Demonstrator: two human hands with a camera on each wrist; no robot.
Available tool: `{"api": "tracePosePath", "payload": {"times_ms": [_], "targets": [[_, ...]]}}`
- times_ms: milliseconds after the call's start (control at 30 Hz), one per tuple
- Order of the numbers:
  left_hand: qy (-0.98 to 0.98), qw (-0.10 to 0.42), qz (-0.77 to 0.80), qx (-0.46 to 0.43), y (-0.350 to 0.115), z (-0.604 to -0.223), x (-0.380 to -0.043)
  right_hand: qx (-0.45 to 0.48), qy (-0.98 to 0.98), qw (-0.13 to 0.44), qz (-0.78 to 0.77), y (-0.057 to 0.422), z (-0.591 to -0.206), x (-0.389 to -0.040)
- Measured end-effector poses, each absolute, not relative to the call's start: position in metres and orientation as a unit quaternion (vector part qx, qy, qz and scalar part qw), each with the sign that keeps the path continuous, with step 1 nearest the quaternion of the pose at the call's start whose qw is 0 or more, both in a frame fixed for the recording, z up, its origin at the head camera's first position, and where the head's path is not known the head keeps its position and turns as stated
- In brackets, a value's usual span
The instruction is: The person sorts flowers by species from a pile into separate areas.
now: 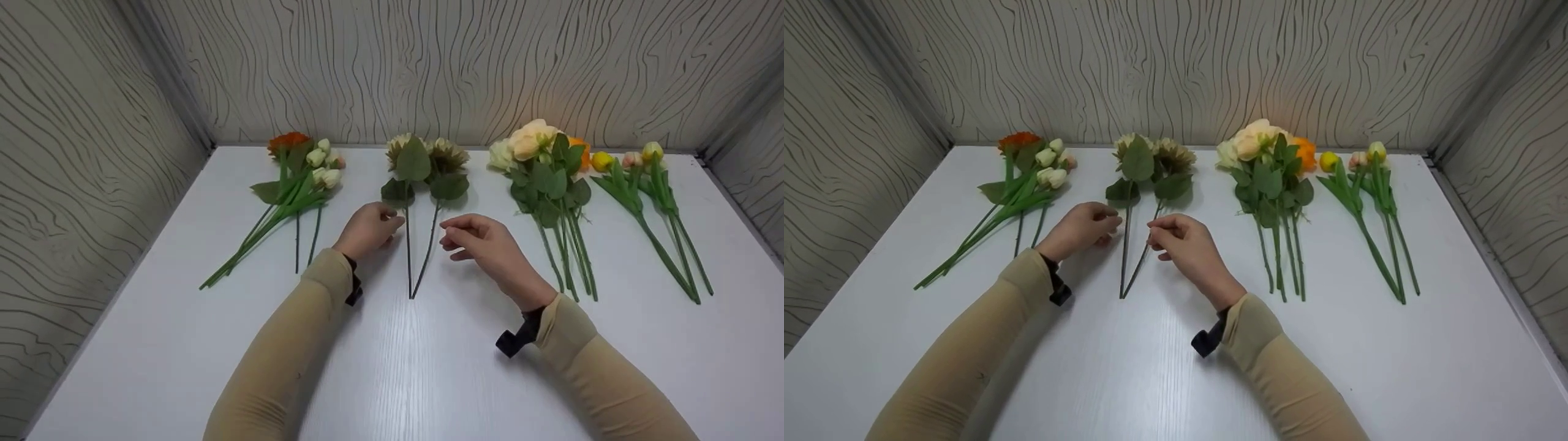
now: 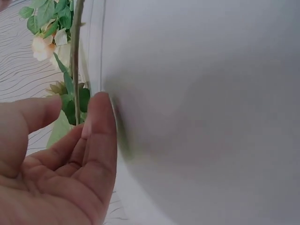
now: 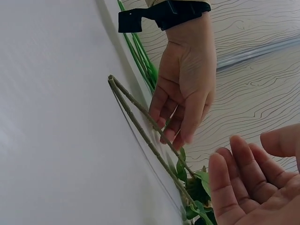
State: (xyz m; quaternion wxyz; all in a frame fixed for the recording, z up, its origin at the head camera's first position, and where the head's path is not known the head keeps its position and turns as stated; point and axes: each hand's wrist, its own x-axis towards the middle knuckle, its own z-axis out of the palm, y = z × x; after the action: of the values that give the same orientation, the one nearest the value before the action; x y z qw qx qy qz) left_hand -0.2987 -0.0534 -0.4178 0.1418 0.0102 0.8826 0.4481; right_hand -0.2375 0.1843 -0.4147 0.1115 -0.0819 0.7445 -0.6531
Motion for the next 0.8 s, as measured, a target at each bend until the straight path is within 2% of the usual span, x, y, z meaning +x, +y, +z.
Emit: {"api": "tracePosePath", "payload": {"times_ms": [200, 400, 533, 633, 800], "targets": [[0.905, 0.070, 0.419, 0.013, -0.097, -0.412, -0.298, -0.111, 0.773, 0.114, -0.614, 0.181, -0.419, -0.236], [0.945, -0.014, 0.327, -0.014, -0.176, -0.405, -0.295, -0.167, 0.827, 0.093, -0.528, 0.165, -0.417, -0.223], [0.964, -0.060, 0.260, -0.025, -0.229, -0.407, -0.288, -0.217, 0.851, 0.105, -0.467, 0.143, -0.415, -0.205], [0.968, -0.060, 0.243, -0.037, -0.256, -0.410, -0.284, -0.275, 0.862, 0.094, -0.414, 0.126, -0.418, -0.196], [0.965, -0.032, 0.254, -0.059, -0.271, -0.416, -0.280, -0.358, 0.881, 0.028, -0.309, 0.105, -0.426, -0.195]]}}
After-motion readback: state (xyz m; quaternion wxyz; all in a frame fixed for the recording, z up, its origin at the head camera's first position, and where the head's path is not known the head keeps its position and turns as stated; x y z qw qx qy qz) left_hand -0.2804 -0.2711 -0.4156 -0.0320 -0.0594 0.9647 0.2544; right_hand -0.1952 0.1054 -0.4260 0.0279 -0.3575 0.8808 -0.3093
